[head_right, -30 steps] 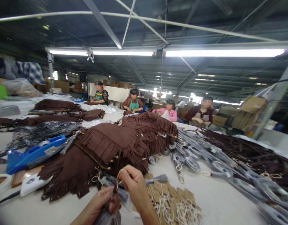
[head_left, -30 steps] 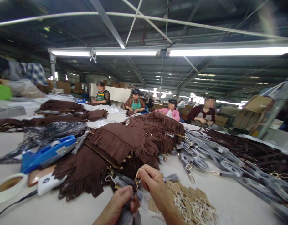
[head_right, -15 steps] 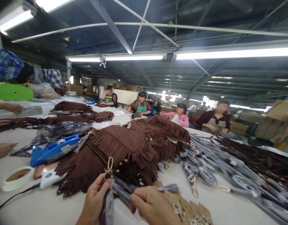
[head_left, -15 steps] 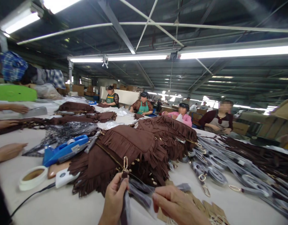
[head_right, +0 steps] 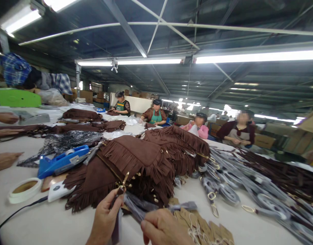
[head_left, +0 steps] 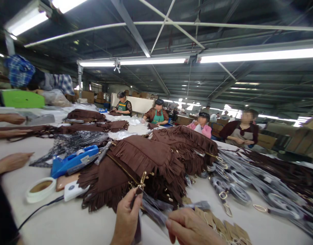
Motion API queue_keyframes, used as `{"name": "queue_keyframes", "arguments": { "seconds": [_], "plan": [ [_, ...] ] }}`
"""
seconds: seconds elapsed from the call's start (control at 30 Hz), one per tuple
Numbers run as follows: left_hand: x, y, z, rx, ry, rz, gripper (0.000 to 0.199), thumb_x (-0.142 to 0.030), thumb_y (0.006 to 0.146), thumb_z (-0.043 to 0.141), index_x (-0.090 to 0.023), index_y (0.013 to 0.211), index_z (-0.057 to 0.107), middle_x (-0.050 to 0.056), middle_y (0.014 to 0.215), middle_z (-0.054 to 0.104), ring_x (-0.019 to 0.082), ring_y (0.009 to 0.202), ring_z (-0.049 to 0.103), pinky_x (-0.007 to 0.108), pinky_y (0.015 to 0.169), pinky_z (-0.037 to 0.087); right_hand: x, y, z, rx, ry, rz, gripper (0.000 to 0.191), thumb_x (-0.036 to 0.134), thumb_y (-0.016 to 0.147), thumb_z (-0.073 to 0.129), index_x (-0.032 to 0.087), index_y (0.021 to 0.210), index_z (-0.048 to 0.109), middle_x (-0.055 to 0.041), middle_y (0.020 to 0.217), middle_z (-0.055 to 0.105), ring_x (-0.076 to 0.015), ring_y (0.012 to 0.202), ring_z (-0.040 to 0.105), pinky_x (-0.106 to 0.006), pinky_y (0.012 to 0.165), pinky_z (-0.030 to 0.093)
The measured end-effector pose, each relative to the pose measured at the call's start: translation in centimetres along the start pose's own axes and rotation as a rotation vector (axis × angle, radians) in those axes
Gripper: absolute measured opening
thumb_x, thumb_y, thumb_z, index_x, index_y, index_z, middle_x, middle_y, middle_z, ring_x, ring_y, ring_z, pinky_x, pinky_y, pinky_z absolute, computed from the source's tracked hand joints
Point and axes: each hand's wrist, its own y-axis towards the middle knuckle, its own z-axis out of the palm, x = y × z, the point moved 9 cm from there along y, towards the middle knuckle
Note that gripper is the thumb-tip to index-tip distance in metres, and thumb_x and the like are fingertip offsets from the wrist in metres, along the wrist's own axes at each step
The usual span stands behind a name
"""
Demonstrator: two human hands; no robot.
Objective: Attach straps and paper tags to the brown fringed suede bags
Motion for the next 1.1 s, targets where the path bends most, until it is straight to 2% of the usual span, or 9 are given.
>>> {"name": "queue_keyframes", "arguments": {
  "seconds": [0.27, 0.4, 0.63, 0.73, 0.83, 0.9, 0.97, 1.0, 1.1],
  "plan": [
    [-1.1, -0.1, -0.4, -0.035, 0.059, 0.098, 0.025, -0.036, 0.085, 0.059, -0.017, 0.093, 0.074, 0.002, 0.076, 0.073, 0.018, 0.070, 0.067, 0.022, 0.067, 0.053, -0.3, 0.2, -0.1, -0.010, -0.038, 0.007, 0.034, 0.020, 0.084, 0.045, 0.016, 0.059, 0.068, 0.0041, 0.051, 0.043, -0.0108, 0.055, 0.047, -0.020, 0.052, 0.029],
    [-1.6, -0.2, -0.2, -0.035, 0.104, 0.181, 0.025, -0.037, 0.086, 0.060, -0.018, 0.093, 0.075, 0.004, 0.081, 0.074, 0.020, 0.075, 0.068, 0.025, 0.070, 0.056, -0.3, 0.2, -0.2, -0.015, -0.029, 0.013, 0.034, 0.020, 0.083, 0.044, 0.017, 0.059, 0.067, 0.0044, 0.050, 0.042, -0.0110, 0.054, 0.045, -0.020, 0.051, 0.028],
    [-3.2, -0.9, 0.4, -0.006, 0.169, 0.353, 0.022, -0.029, 0.090, 0.058, -0.018, 0.101, 0.074, 0.010, 0.102, 0.074, 0.022, 0.094, 0.069, 0.029, 0.084, 0.057, 1.1, 0.3, -0.1, -0.030, -0.025, -0.087, 0.031, 0.022, 0.084, 0.045, 0.018, 0.060, 0.064, 0.0040, 0.054, 0.045, -0.0115, 0.055, 0.046, -0.021, 0.054, 0.030],
    [-4.0, -1.5, 0.9, 0.028, 0.226, 0.479, 0.025, -0.021, 0.091, 0.055, -0.019, 0.111, 0.071, 0.010, 0.111, 0.072, 0.021, 0.101, 0.069, 0.028, 0.090, 0.055, 0.9, 1.0, -0.1, -0.111, -0.023, -0.119, 0.033, 0.026, 0.088, 0.043, 0.019, 0.064, 0.063, 0.0031, 0.057, 0.051, -0.0123, 0.058, 0.049, -0.021, 0.056, 0.032],
    [-4.7, -2.4, 1.7, 0.090, 0.333, 0.622, 0.040, -0.013, 0.091, 0.050, -0.022, 0.129, 0.060, 0.009, 0.119, 0.071, 0.019, 0.108, 0.067, 0.027, 0.094, 0.053, 0.8, 1.8, 0.0, -0.225, -0.023, -0.191, 0.030, 0.028, 0.090, 0.041, 0.018, 0.069, 0.061, -0.0002, 0.068, 0.062, -0.0140, 0.066, 0.055, -0.022, 0.060, 0.034],
    [-5.0, -2.9, 2.2, 0.122, 0.400, 0.700, 0.047, -0.011, 0.091, 0.045, -0.023, 0.136, 0.053, 0.008, 0.120, 0.071, 0.019, 0.107, 0.068, 0.026, 0.091, 0.054, 0.6, 2.3, 0.1, -0.299, -0.005, -0.223, 0.021, 0.028, 0.089, 0.045, 0.019, 0.076, 0.059, -0.0010, 0.072, 0.065, -0.0147, 0.068, 0.057, -0.022, 0.061, 0.036],
    [-5.1, -3.1, 2.5, 0.141, 0.448, 0.730, 0.048, -0.012, 0.092, 0.042, -0.023, 0.138, 0.050, 0.008, 0.117, 0.072, 0.019, 0.104, 0.069, 0.027, 0.087, 0.054, 0.3, 2.6, 0.1, -0.363, 0.021, -0.212, 0.008, 0.026, 0.085, 0.051, 0.019, 0.084, 0.055, 0.0009, 0.067, 0.063, -0.0147, 0.064, 0.058, -0.022, 0.059, 0.036],
    [-5.1, -3.1, 2.7, 0.150, 0.460, 0.732, 0.047, -0.012, 0.092, 0.041, -0.022, 0.138, 0.050, 0.009, 0.116, 0.072, 0.019, 0.102, 0.069, 0.028, 0.085, 0.054, 0.1, 2.6, 0.1, -0.392, 0.035, -0.194, 0.008, 0.025, 0.083, 0.054, 0.019, 0.089, 0.054, 0.0025, 0.064, 0.061, -0.0148, 0.061, 0.058, -0.022, 0.057, 0.037],
    [-5.2, -3.1, 3.4, 0.184, 0.456, 0.724, 0.043, -0.013, 0.093, 0.040, -0.021, 0.134, 0.053, 0.009, 0.105, 0.074, 0.020, 0.092, 0.070, 0.029, 0.077, 0.054, -0.2, 2.1, -0.2, -0.495, 0.069, -0.173, 0.034, 0.024, 0.081, 0.058, 0.016, 0.113, 0.049, 0.0048, 0.061, 0.061, -0.0166, 0.058, 0.061, -0.022, 0.056, 0.041]
  ]
}}
